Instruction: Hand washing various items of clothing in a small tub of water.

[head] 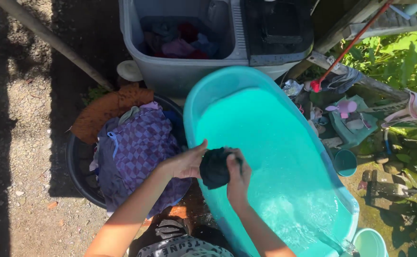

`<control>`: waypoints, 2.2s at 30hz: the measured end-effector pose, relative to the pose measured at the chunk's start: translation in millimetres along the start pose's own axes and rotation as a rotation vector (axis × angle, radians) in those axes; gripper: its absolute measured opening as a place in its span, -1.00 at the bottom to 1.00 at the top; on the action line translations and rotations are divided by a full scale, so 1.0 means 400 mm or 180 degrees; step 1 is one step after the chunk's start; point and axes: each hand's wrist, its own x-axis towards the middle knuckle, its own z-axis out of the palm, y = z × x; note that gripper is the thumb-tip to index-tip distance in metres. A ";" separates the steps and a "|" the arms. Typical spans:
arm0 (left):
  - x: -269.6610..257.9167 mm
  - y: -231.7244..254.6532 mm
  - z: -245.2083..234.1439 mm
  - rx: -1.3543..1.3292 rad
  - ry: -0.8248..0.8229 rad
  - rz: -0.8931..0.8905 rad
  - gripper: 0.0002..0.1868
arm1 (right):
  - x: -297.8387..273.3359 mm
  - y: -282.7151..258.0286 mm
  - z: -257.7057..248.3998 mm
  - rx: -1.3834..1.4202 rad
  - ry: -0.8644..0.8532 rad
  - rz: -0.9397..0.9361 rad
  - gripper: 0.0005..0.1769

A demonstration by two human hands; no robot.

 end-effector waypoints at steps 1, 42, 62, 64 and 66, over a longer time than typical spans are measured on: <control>-0.064 0.034 0.040 -0.0024 0.0042 0.0046 -0.06 | 0.090 -0.020 0.029 0.0012 -0.0064 0.0015 -0.72; -0.106 -0.034 0.467 0.3562 0.2000 0.3689 -0.54 | -0.106 -0.200 -0.338 -0.3226 0.1693 -0.1863 -0.70; 0.312 -0.311 0.186 0.4898 0.1939 0.0014 -0.50 | -0.081 0.639 -0.502 -0.1462 0.1314 0.1031 -0.59; 0.322 -0.322 0.113 0.4358 0.2278 0.0499 -0.51 | -0.076 0.587 -0.467 -0.0347 0.1946 0.1624 -0.60; 0.354 -0.354 -0.028 0.1942 0.2981 0.1801 -0.46 | -0.081 0.425 -0.396 0.0610 0.2247 0.0726 -0.51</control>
